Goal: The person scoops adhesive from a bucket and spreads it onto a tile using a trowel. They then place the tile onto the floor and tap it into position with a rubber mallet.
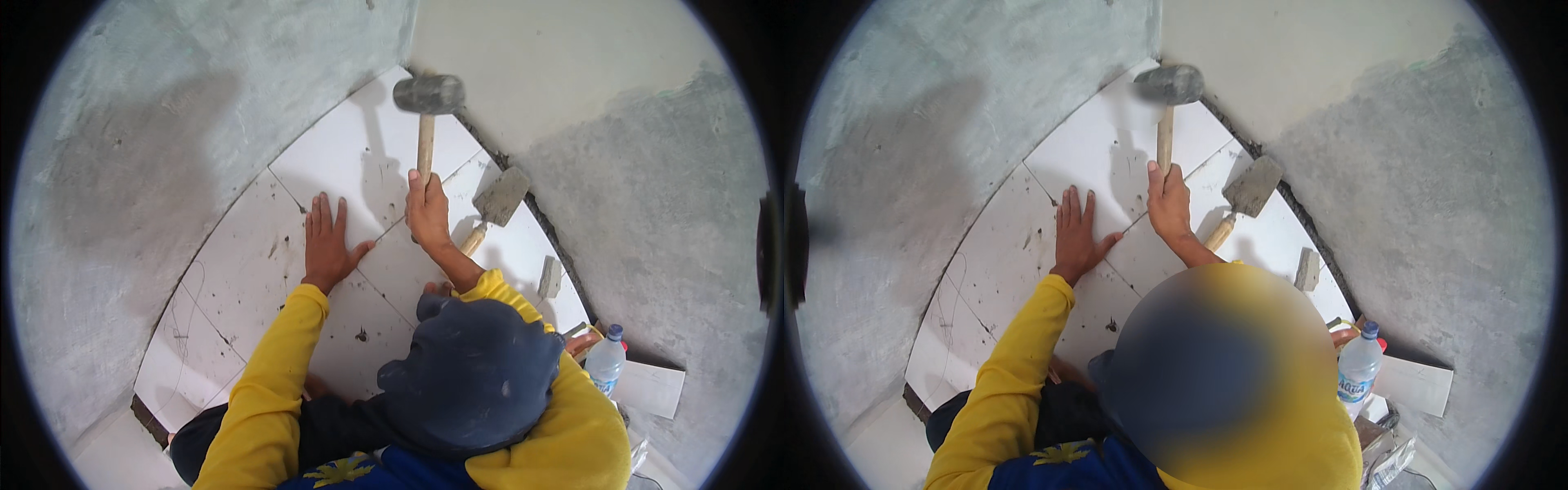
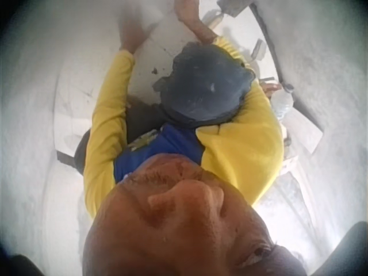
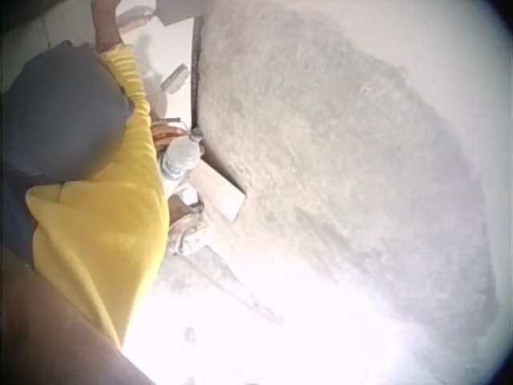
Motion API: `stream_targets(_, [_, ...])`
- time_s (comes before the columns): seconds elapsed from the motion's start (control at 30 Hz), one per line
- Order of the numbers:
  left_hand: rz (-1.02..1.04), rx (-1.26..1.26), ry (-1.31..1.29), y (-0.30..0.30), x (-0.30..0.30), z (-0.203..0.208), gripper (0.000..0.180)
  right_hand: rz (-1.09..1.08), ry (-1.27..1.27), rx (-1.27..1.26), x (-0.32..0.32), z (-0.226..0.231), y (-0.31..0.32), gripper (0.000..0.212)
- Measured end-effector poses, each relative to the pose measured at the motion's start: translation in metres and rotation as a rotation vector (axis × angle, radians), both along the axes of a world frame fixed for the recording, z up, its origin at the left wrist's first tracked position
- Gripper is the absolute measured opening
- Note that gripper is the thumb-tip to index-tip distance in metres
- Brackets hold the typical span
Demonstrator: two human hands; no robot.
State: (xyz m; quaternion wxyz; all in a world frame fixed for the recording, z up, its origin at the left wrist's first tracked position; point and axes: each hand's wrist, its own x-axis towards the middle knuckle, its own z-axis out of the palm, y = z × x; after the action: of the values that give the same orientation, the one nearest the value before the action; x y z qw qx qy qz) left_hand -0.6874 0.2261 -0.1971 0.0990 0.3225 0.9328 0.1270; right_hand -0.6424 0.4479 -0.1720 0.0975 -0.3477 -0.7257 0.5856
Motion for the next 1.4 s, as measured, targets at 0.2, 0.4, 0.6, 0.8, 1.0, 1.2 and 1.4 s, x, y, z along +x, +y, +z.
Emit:
stream_targets(0.2, [0.013, 0.025, -0.004, 0.019, 0.005, 0.0, 0.107, 0.025, -0.091, 0.255, 0.012, -0.027, 0.017, 0.051])
stream_targets(0.4, [0.047, 0.034, 0.045, 0.002, 0.004, -0.005, 0.095, 0.13, -0.027, 0.255, 0.013, 0.023, 0.016, 0.048])
stream_targets(0.6, [0.016, 0.078, -0.03, -0.004, 0.079, -0.005, 0.074, 0.197, -0.007, 0.299, 0.044, 0.012, 0.015, 0.039])
stream_targets(0.8, [0.017, 0.095, -0.04, -0.017, 0.094, -0.006, 0.078, 0.57, -0.174, 0.546, 0.03, -0.003, 0.005, 0.041])
stream_targets(1.0, [-0.003, 0.134, -0.035, -0.009, 0.089, 0.0, 0.074, 0.55, -0.148, 0.472, 0.024, 0.022, -0.006, 0.044])
stream_targets(1.2, [-0.061, 0.115, -0.004, -0.032, 0.069, -0.024, 0.06, 0.531, -0.078, 0.478, 0.022, 0.027, 0.005, 0.043])
stream_targets(1.4, [0.165, 0.108, 0.081, -0.054, 0.014, -0.019, 0.074, 0.338, 0.042, 0.318, 0.056, 0.028, 0.001, 0.041])
